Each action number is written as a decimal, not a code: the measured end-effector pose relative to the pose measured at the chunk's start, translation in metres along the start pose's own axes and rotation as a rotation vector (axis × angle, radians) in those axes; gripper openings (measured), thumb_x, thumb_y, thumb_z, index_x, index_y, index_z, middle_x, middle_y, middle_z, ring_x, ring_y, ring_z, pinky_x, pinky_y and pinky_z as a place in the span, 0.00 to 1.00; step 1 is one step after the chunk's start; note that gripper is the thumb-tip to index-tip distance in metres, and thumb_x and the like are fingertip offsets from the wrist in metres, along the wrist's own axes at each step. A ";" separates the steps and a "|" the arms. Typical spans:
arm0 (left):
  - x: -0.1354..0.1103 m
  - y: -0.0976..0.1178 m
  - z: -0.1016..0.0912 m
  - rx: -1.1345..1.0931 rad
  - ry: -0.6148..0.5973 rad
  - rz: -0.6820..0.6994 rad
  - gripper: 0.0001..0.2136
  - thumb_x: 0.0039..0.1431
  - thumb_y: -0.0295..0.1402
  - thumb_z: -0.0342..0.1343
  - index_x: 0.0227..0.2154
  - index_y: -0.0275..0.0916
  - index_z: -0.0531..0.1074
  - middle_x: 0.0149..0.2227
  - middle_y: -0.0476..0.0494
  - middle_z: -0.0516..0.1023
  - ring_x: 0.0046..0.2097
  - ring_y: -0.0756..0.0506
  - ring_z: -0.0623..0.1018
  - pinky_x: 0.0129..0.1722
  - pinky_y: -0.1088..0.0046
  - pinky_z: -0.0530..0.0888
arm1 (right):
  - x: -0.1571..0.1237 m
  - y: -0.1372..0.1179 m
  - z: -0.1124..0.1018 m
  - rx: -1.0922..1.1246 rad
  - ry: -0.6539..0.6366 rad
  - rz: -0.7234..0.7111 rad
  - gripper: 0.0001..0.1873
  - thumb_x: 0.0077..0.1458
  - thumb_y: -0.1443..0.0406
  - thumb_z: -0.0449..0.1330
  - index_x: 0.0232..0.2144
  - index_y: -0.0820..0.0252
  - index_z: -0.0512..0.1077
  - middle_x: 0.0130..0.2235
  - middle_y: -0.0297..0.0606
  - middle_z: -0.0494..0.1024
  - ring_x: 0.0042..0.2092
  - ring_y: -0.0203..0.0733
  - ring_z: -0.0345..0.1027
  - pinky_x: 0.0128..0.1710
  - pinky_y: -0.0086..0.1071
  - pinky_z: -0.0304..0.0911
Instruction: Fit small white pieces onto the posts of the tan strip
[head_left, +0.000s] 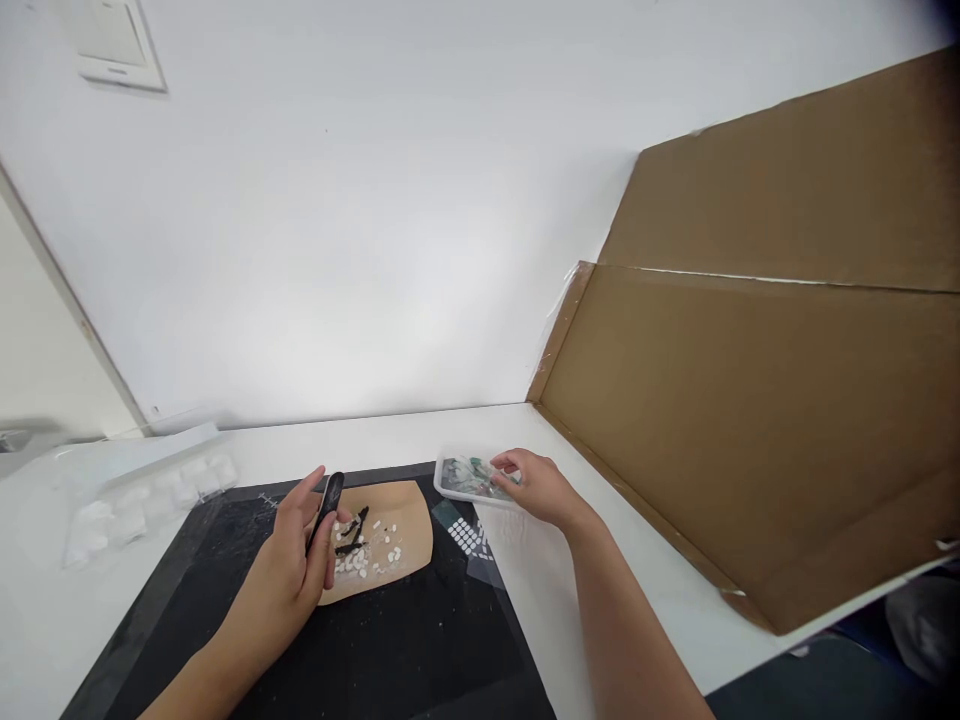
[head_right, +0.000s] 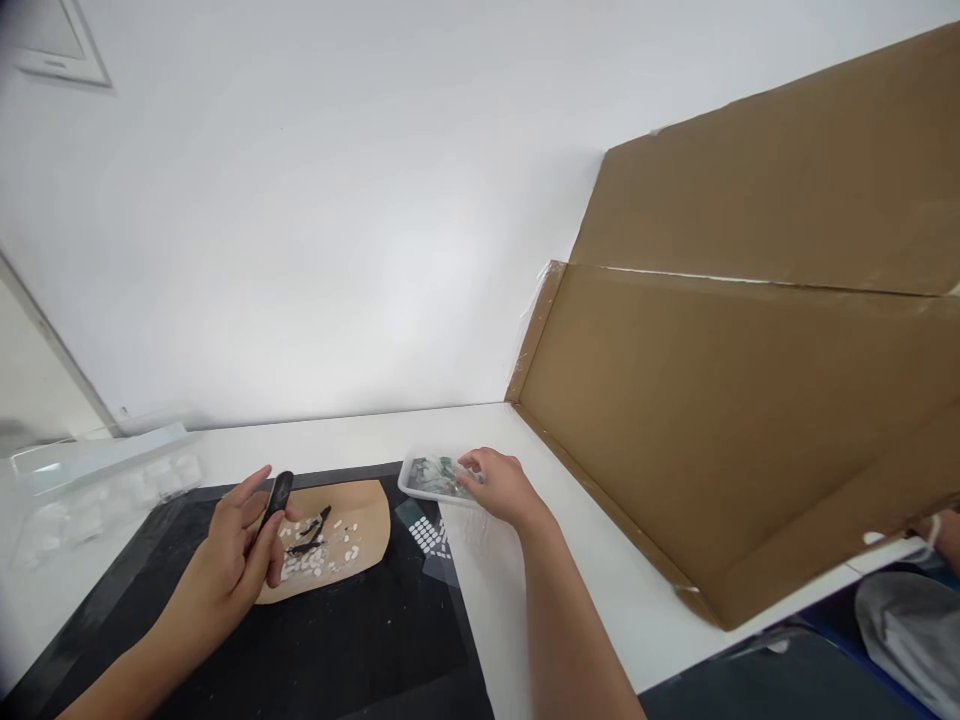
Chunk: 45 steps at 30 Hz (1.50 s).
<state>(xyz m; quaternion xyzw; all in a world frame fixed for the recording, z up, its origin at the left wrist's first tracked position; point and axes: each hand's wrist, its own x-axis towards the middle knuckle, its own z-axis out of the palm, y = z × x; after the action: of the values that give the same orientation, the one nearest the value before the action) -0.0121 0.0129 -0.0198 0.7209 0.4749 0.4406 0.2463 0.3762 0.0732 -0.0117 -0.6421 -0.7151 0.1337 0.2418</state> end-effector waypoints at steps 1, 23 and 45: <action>-0.001 0.002 0.001 -0.011 0.007 0.004 0.29 0.76 0.42 0.45 0.73 0.45 0.43 0.49 0.39 0.77 0.25 0.51 0.75 0.33 0.66 0.80 | 0.001 0.000 0.001 -0.010 -0.001 0.007 0.17 0.62 0.54 0.62 0.48 0.54 0.80 0.51 0.42 0.83 0.52 0.51 0.76 0.54 0.41 0.65; 0.000 -0.012 0.001 0.026 0.020 0.091 0.28 0.75 0.39 0.48 0.72 0.43 0.48 0.53 0.35 0.76 0.26 0.51 0.76 0.34 0.66 0.79 | 0.009 -0.003 0.004 0.131 0.206 0.002 0.11 0.64 0.58 0.59 0.38 0.54 0.80 0.44 0.41 0.85 0.47 0.48 0.77 0.48 0.38 0.68; -0.001 -0.012 0.002 -0.062 -0.026 0.007 0.26 0.74 0.42 0.49 0.70 0.44 0.52 0.49 0.39 0.77 0.23 0.51 0.75 0.32 0.67 0.81 | 0.008 -0.029 0.004 0.720 0.200 -0.001 0.20 0.64 0.52 0.57 0.50 0.57 0.75 0.40 0.40 0.82 0.41 0.42 0.79 0.36 0.32 0.73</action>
<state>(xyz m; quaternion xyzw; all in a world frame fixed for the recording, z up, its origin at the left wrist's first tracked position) -0.0161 0.0170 -0.0300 0.7204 0.4552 0.4464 0.2732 0.3493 0.0772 0.0008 -0.5254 -0.5955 0.3130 0.5209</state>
